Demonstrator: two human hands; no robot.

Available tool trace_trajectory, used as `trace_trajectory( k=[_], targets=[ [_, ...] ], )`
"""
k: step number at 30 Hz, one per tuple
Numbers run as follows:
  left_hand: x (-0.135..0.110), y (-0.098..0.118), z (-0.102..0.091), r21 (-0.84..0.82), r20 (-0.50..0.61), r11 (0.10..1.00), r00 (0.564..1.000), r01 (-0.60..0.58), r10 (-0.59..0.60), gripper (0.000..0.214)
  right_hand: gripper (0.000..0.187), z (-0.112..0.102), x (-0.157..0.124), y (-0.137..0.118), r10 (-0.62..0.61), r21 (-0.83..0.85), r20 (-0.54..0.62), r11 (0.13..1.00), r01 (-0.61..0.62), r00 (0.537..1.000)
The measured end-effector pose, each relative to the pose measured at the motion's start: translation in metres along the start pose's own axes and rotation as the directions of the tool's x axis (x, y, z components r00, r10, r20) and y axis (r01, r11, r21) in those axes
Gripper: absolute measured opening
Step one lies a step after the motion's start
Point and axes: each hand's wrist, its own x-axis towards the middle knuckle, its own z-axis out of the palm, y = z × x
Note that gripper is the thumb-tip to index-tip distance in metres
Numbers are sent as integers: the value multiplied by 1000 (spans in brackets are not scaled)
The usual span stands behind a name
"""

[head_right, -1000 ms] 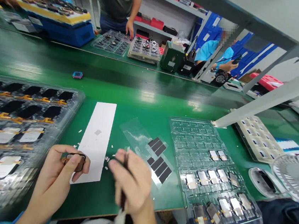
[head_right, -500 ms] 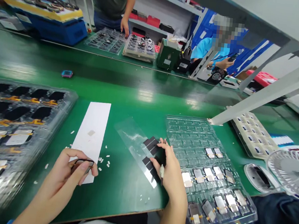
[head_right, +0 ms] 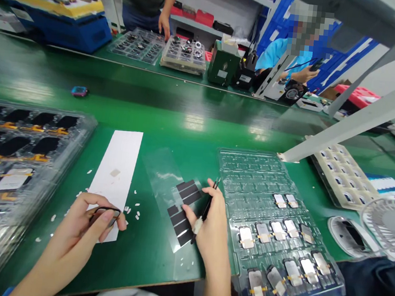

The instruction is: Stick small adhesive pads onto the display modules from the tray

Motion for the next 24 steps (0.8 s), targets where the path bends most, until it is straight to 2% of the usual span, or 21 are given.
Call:
trace_trajectory(
  k=[3,5,10,14,19,24],
  targets=[
    [1,-1,0,-13,-5,1000,1000,-1,1,16,23,-1,3,3,-38,2,140,999,38,989],
    [1,-1,1,-16,-12,1000,1000,-5,5,16,15,1,3,5,-47,5,189,999,47,981],
    [1,-2,0,-12,-42,1000,999,-10,10,18,14,3,0,-4,-42,61,46,997,40,998],
    [1,-2,0,-12,-30,1000,999,-14,13,17,22,0,-3,-26,-51,210,-80,975,67,996],
    [1,-4,-1,-24,-11,1000,1000,-15,14,20,31,1,-2,-49,-68,425,-69,901,91,995],
    [2,-4,0,-29,-25,1000,1000,-7,6,21,30,4,0,-59,-117,418,-68,898,135,991]
  ],
)
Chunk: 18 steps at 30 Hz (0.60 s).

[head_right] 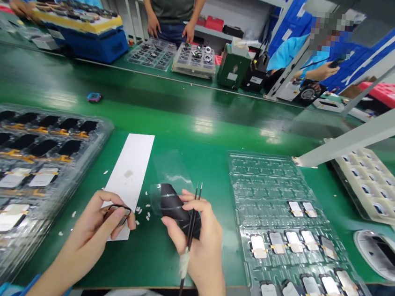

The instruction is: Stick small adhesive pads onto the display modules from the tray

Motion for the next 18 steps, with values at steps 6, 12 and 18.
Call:
trace_trajectory(
  k=[6,12,18],
  targets=[
    [1,0,0,-2,-37,1000,999,-20,19,20,28,-19,1,17,-39,-253,34,966,47,999],
    [-5,2,0,264,177,955,980,-136,91,9,21,-50,-6,47,105,-419,87,906,-59,991],
    [-7,11,30,468,634,693,755,-547,168,26,11,-51,-10,49,116,-319,151,946,-62,982]
  ],
)
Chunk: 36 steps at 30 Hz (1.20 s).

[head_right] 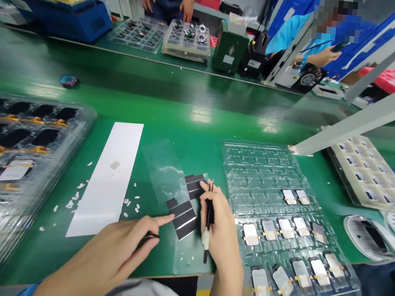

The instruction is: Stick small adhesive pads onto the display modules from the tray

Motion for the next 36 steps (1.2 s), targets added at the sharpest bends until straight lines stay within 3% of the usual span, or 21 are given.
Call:
trace_trajectory(
  k=[3,8,12,23,25,27,30,32,33,36],
  targets=[
    [11,6,7,156,69,985,996,-68,58,30,12,2,0,3,-19,-28,85,999,22,996],
    [16,6,9,285,83,950,990,-132,113,26,10,2,-4,6,2,-42,56,999,0,998],
    [14,2,8,222,29,962,987,-161,158,28,11,1,-7,4,26,3,41,1000,-26,999],
    [13,-8,7,49,2,996,997,-72,72,26,14,-1,-8,2,35,86,68,995,-41,997],
    [12,-11,6,35,-28,996,996,-79,80,26,12,0,-9,1,45,104,-5,994,-44,999],
    [8,-14,5,1,-91,993,989,-121,120,30,11,0,-10,0,65,129,-182,991,-42,981],
    [2,-18,4,-168,-305,965,941,-203,145,31,14,0,-10,0,70,209,-494,977,40,867],
    [-1,-17,3,-400,-463,880,885,-255,46,18,15,0,-9,-4,39,244,-609,960,141,792],
    [-2,-14,2,-538,-502,795,864,-280,-35,11,15,1,-9,-7,15,247,-626,952,180,779],
    [-1,-4,-2,-873,-418,393,860,-290,-294,15,20,7,-9,-23,-61,261,-536,937,233,842]
  ],
)
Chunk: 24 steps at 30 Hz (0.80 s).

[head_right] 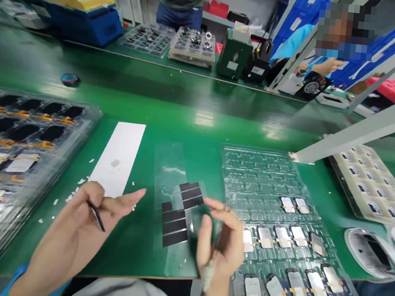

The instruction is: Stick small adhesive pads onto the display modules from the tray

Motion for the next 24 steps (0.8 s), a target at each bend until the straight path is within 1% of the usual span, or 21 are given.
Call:
trace_trajectory(
  k=[2,3,5,8,10,11,13,16,17,19,21,22,24],
  targets=[
    [1,6,6,-234,-55,965,989,119,-136,15,24,13,-3,-11,18,28,110,999,-21,994],
    [2,8,8,-314,-67,937,981,150,-180,14,27,21,-4,-17,25,45,151,998,-33,988],
    [2,11,9,-412,-79,895,971,174,-226,11,30,35,-7,-27,11,86,217,996,-30,976],
    [1,13,6,-475,-93,863,965,175,-247,8,33,52,-10,-34,-100,153,314,987,53,944],
    [0,14,1,-494,-108,853,962,166,-250,8,33,57,-11,-34,-169,172,370,979,111,914],
    [0,14,-1,-500,-114,851,961,163,-251,8,33,58,-12,-34,-183,171,389,977,124,903],
    [-1,15,-5,-508,-132,848,959,151,-250,8,30,58,-14,-32,-176,166,392,979,119,903],
    [-1,18,-9,-507,-165,852,955,132,-246,5,28,58,-15,-31,-150,163,365,982,95,919],
    [-1,20,-11,-499,-181,858,953,124,-243,5,28,59,-16,-31,-153,165,367,981,98,918],
    [-2,24,-13,-456,-209,884,954,98,-214,7,28,60,-17,-32,-150,158,407,983,92,901],
    [-5,30,-16,-356,-210,933,967,62,-145,8,26,61,-19,-31,-124,129,457,989,73,881],
    [-9,34,-19,-277,-198,960,975,41,-99,9,25,62,-20,-29,-105,105,473,992,63,875],
    [-18,45,-25,-62,-164,998,986,3,-13,13,22,63,-22,-24,-88,64,468,996,66,880]
  ],
)
